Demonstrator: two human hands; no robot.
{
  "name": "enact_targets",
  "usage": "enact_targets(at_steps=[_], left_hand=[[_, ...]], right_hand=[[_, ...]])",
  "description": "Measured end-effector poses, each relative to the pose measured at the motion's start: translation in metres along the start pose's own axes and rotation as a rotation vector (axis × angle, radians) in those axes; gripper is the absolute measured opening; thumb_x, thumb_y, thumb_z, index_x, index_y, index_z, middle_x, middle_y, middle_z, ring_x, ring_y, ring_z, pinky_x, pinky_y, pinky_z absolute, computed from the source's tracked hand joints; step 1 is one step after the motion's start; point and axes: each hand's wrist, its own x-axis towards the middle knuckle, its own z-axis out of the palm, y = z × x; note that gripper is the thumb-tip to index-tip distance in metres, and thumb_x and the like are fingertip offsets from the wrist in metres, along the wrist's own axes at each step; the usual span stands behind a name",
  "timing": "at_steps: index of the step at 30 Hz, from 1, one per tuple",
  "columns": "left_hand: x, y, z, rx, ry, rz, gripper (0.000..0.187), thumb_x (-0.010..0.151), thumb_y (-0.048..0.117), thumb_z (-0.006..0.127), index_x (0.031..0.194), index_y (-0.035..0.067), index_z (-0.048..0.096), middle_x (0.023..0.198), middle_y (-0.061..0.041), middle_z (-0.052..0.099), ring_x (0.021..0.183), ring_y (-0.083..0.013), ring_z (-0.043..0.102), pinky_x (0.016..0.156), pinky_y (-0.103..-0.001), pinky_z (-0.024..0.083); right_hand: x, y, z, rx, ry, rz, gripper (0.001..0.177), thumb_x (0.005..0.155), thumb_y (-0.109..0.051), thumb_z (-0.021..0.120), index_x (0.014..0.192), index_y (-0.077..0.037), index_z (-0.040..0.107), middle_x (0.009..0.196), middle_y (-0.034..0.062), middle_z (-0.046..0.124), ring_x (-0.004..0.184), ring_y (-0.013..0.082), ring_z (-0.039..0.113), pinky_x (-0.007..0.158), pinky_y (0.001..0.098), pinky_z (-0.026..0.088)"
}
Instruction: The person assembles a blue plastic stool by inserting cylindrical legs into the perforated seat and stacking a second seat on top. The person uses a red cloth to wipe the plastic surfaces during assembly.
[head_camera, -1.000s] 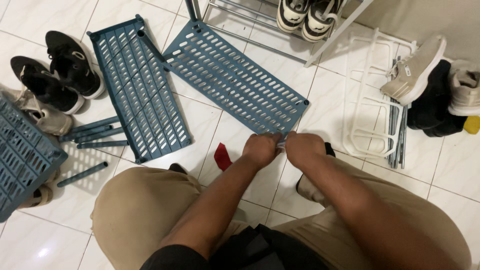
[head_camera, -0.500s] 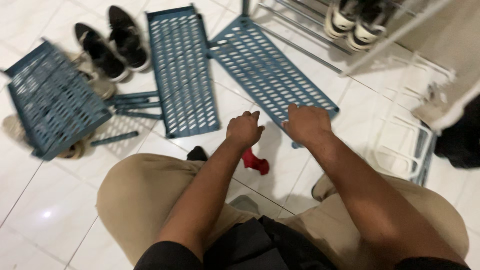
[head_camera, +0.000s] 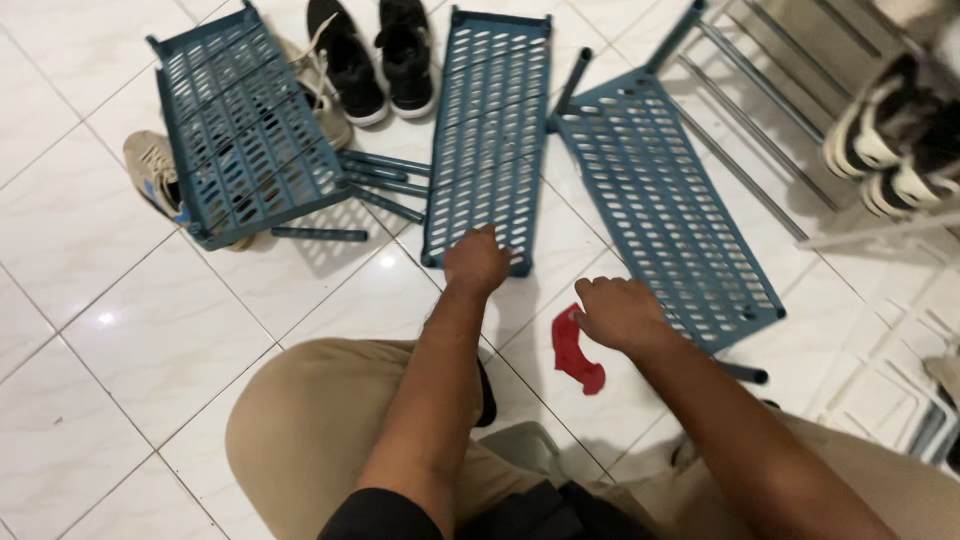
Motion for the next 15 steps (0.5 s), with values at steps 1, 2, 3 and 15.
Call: enact_targets(at_steps=[1, 2, 3, 15], left_hand=[[0.006, -0.009, -0.003, -0.007, -0.013, -0.06, 0.052, 0.096, 0.04, 0.062, 0.139, 0.011, 0.055, 0.136, -0.017, 0.059, 0.12, -0.0357, 0.063, 0.095, -0.05, 0.052], [0.012, -0.02, -0.006, -0.012, -0.027, -0.12, 0.051, 0.097, 0.04, 0.06, 0.139, 0.01, 0.055, 0.137, -0.017, 0.058, 0.12, -0.0351, 0.064, 0.094, -0.05, 0.054], [0.018, -0.03, -0.009, -0.017, -0.042, -0.181, 0.05, 0.099, 0.039, 0.058, 0.14, 0.01, 0.055, 0.138, -0.017, 0.058, 0.12, -0.0344, 0.065, 0.093, -0.05, 0.055], [0.071, -0.091, -0.002, -0.34, 0.037, -0.528, 0.044, 0.096, 0.033, 0.056, 0.139, 0.022, 0.055, 0.14, -0.022, 0.05, 0.12, -0.0403, 0.061, 0.096, -0.051, 0.052]], right_hand=[[0.009, -0.004, 0.0, 0.021, -0.031, 0.011, 0.039, 0.096, -0.041, 0.063, 0.116, -0.008, 0.061, 0.109, 0.0132, 0.07, 0.104, 0.0328, 0.069, 0.088, 0.0477, 0.054], [0.018, -0.01, 0.0, 0.044, -0.063, 0.021, 0.038, 0.097, -0.041, 0.062, 0.117, -0.008, 0.061, 0.11, 0.0135, 0.07, 0.105, 0.0326, 0.068, 0.089, 0.0476, 0.053], [0.028, -0.016, 0.0, 0.035, -0.092, 0.02, 0.038, 0.098, -0.041, 0.061, 0.117, -0.008, 0.061, 0.11, 0.0133, 0.07, 0.105, 0.0322, 0.069, 0.09, 0.0473, 0.054], [0.093, -0.067, -0.003, 0.024, -0.043, -0.108, 0.042, 0.095, -0.036, 0.064, 0.128, -0.011, 0.057, 0.119, 0.0134, 0.065, 0.111, 0.033, 0.064, 0.093, 0.0476, 0.052]])
